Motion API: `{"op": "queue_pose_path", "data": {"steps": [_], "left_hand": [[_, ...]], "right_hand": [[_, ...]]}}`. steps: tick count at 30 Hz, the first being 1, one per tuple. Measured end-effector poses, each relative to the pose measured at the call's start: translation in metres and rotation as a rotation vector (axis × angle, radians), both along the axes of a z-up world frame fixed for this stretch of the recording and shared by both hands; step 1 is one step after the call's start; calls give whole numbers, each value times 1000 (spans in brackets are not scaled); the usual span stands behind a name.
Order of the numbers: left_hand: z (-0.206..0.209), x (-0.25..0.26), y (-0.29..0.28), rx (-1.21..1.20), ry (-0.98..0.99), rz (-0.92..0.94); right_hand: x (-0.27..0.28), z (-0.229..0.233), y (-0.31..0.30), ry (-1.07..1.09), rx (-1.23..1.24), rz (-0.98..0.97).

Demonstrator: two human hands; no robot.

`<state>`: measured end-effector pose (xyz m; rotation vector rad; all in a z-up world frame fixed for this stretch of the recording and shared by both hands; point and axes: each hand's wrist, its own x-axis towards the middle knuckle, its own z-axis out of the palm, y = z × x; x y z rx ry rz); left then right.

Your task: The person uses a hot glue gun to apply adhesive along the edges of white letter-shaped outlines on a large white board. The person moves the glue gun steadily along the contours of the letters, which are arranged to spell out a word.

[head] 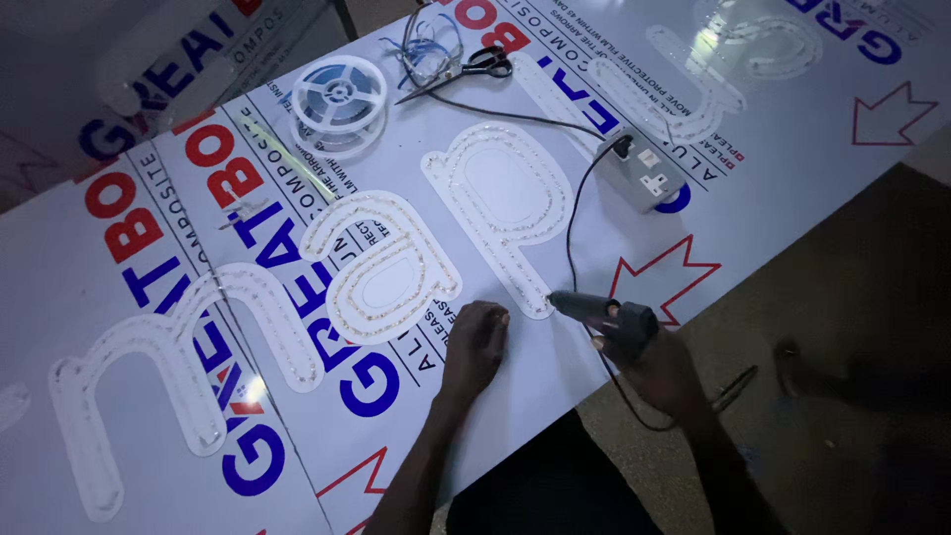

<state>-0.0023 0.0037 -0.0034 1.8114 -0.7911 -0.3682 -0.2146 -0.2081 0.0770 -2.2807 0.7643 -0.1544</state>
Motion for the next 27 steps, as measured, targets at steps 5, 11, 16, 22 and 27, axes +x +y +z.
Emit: {"op": "queue_pose_path", "data": {"steps": [5,11,16,22,27], "left_hand": [[-13,0,0,-40,-18,8],[-16,-1,3,-84,-60,58],[2,8,27,-164,-95,131],[14,42,114,-262,-147,444],[24,63,204,-176,-201,686]], "right_hand": [[2,-8,3,-20,-16,5],[4,-74,-17,-715,831,38],[58,23,27,-279,502,-216],[96,37,41,-202,492,-126],[132,63,59,-285,649,8]]}}
